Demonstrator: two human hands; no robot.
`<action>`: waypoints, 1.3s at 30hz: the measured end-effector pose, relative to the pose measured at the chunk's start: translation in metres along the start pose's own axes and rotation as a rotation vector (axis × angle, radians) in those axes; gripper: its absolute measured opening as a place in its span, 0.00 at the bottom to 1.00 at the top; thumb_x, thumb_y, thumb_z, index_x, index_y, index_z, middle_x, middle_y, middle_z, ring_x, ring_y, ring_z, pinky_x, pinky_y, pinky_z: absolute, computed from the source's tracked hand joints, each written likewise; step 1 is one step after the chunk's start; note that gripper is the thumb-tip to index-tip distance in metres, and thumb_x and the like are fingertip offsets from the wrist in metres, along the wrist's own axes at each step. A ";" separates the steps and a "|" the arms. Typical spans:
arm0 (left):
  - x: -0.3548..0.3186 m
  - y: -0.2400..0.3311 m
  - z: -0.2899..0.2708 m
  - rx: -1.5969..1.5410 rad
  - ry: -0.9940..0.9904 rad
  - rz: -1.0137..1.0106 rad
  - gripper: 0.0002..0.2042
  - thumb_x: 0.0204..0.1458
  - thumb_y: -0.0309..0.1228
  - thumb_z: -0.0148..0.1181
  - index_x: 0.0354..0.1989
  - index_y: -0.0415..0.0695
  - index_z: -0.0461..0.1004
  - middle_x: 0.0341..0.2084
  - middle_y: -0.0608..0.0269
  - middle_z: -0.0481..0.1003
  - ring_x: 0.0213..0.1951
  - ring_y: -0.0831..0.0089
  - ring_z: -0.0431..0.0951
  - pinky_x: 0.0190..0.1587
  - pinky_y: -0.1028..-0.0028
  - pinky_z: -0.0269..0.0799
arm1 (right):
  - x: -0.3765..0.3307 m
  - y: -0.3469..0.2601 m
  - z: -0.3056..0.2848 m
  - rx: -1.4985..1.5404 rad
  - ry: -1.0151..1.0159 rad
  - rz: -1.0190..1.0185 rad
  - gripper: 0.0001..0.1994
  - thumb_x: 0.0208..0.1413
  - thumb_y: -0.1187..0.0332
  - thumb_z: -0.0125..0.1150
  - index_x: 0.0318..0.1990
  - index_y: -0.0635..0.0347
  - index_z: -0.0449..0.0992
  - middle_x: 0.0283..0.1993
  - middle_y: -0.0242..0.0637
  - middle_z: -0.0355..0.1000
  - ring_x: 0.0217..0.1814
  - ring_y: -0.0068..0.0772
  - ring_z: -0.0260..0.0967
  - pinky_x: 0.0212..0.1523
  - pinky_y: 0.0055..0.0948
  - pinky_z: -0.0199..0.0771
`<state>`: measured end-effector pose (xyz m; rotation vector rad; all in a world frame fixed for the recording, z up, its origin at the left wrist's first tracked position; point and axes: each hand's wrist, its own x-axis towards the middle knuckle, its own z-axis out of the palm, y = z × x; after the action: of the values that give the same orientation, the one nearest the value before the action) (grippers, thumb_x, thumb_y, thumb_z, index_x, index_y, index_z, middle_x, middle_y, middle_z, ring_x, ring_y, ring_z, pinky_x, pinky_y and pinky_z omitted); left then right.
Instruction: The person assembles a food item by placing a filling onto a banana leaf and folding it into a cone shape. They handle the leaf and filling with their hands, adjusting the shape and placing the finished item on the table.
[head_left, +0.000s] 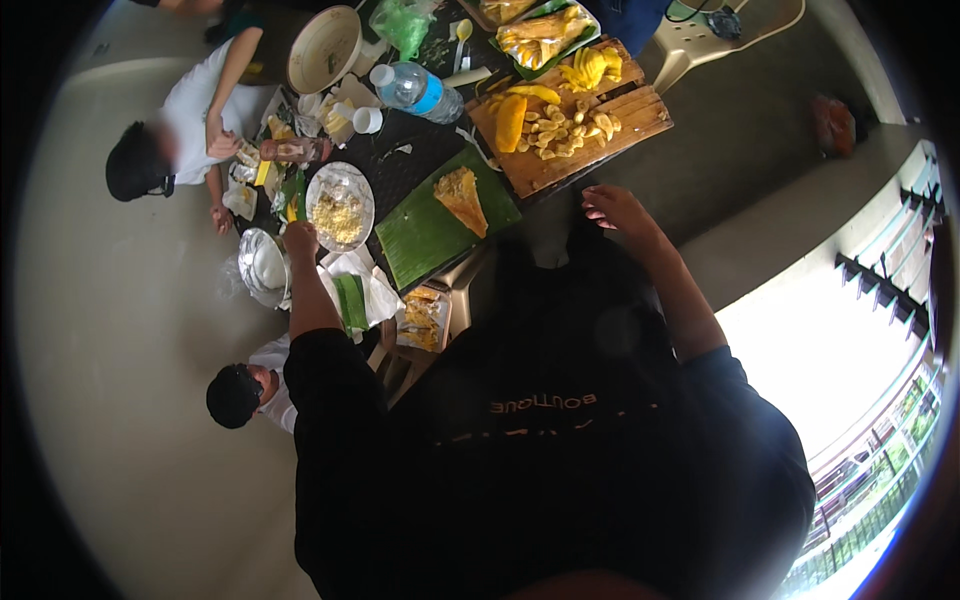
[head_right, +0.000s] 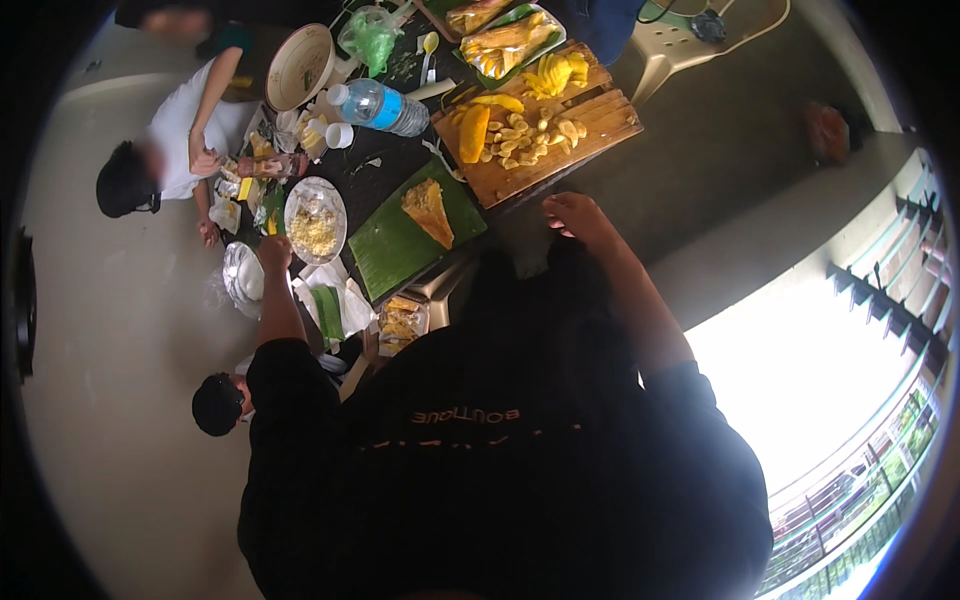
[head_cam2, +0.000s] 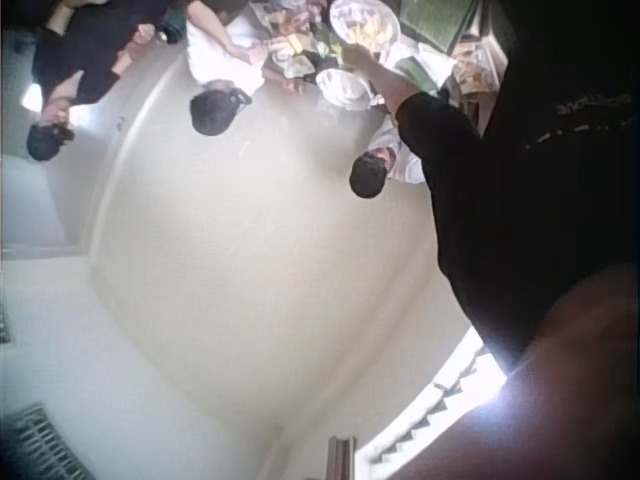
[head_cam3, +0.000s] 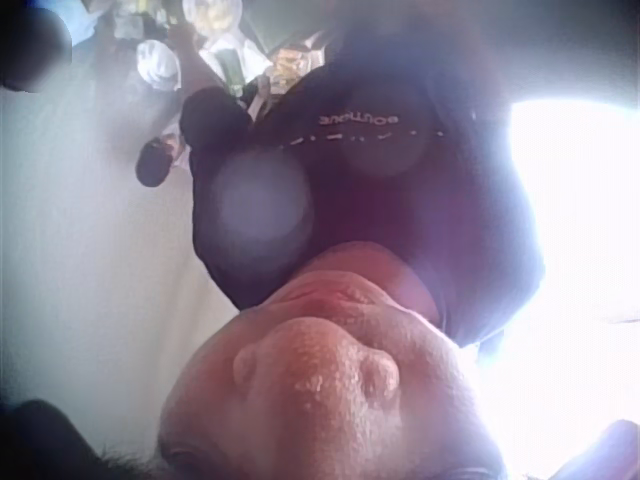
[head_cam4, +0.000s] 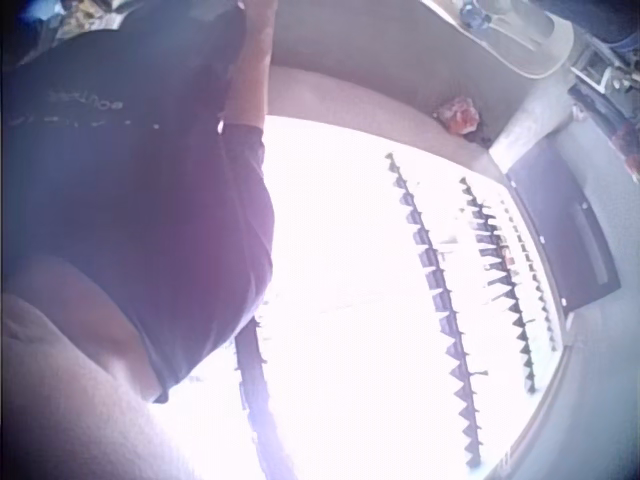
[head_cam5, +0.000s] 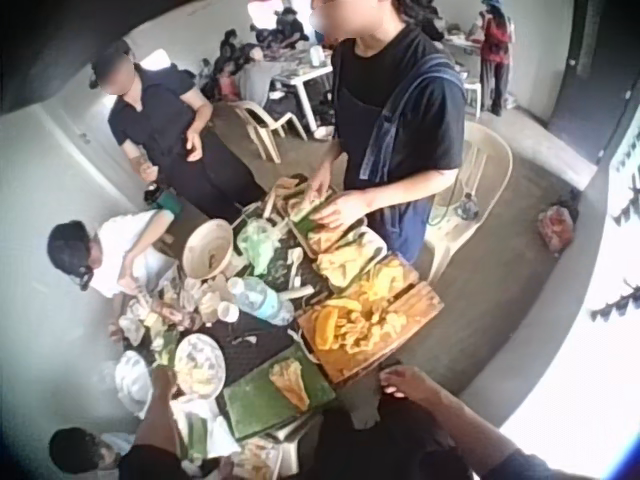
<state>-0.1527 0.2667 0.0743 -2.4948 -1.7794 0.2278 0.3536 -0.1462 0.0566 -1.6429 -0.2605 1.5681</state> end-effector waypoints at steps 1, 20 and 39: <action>0.001 0.004 -0.009 -0.023 -0.013 -0.042 0.03 0.38 0.29 0.60 0.19 0.46 0.78 0.19 0.57 0.76 0.28 0.57 0.78 0.34 0.64 0.74 | 0.004 -0.002 -0.004 0.000 -0.007 0.007 0.15 0.55 0.58 0.55 0.44 0.60 0.73 0.34 0.26 0.70 0.34 0.17 0.67 0.33 0.18 0.67; -0.057 0.211 -0.008 -0.851 -0.483 0.032 0.05 0.46 0.27 0.63 0.28 0.39 0.78 0.21 0.61 0.78 0.24 0.76 0.78 0.29 0.78 0.73 | 0.030 -0.021 -0.022 -0.135 -0.259 -0.067 0.17 0.54 0.55 0.56 0.42 0.60 0.73 0.34 0.29 0.71 0.34 0.19 0.67 0.33 0.19 0.67; -0.022 0.240 0.028 -0.545 -0.692 0.193 0.09 0.40 0.24 0.65 0.32 0.38 0.79 0.24 0.57 0.79 0.26 0.73 0.80 0.27 0.74 0.72 | 0.017 0.008 -0.060 0.030 -0.143 -0.066 0.18 0.55 0.55 0.56 0.42 0.61 0.72 0.35 0.28 0.70 0.34 0.17 0.66 0.33 0.19 0.67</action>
<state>0.0604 0.1664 0.0149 -3.2678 -2.0257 0.8023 0.4079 -0.1648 0.0312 -1.4864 -0.3611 1.6332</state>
